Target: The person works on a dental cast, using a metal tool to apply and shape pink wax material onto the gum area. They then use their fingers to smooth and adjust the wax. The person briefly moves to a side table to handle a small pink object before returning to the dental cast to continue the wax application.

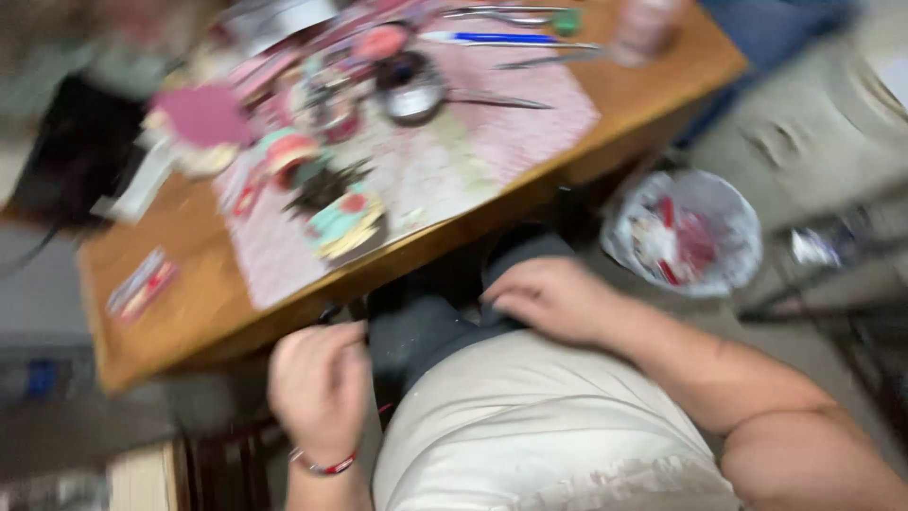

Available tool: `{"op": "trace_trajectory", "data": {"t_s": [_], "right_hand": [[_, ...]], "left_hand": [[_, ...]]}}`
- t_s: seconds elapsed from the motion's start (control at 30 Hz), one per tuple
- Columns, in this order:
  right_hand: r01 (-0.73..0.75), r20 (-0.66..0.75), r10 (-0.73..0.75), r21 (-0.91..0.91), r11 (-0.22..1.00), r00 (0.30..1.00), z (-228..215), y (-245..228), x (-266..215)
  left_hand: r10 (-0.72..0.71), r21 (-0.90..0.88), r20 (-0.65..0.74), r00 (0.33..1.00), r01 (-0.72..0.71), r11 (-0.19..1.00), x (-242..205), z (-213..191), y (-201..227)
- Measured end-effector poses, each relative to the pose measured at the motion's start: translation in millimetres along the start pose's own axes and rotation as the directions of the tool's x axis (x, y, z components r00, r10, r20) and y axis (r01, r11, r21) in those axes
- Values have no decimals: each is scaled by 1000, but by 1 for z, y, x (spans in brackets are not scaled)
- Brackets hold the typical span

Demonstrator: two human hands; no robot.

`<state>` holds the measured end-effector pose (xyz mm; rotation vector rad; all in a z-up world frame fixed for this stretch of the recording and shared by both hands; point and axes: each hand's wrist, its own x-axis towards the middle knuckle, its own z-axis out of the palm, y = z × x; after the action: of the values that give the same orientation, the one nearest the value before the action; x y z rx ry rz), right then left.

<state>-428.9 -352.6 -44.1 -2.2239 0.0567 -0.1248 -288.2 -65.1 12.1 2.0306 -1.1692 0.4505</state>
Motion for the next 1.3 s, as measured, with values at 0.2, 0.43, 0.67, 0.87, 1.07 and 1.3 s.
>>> {"op": "trace_trajectory", "data": {"t_s": [0.2, 0.43, 0.67, 0.87, 1.07, 1.3], "right_hand": [[-107, 379, -204, 656, 748, 903, 69, -93, 70], [-113, 594, -407, 648, 753, 694, 140, -148, 76], [8, 624, -459, 588, 809, 632, 208, -200, 86], [492, 567, -629, 397, 774, 532, 258, -257, 100], [548, 610, -670, 416, 725, 424, 328, -268, 127], [848, 957, 10, -260, 461, 288, 367, -298, 136]], "left_hand": [[-44, 106, -162, 986, 62, 993, -38, -17, 33], [-229, 211, -475, 850, 362, 908, -119, -66, 61], [-443, -88, -644, 624, 515, 853, -181, -98, 57], [-366, 91, -699, 614, 584, 807, -223, -135, 15], [-495, 197, -716, 493, 822, 534, -282, -183, -39], [-813, 146, -581, 26, 987, -73, -384, -226, -166]]}}
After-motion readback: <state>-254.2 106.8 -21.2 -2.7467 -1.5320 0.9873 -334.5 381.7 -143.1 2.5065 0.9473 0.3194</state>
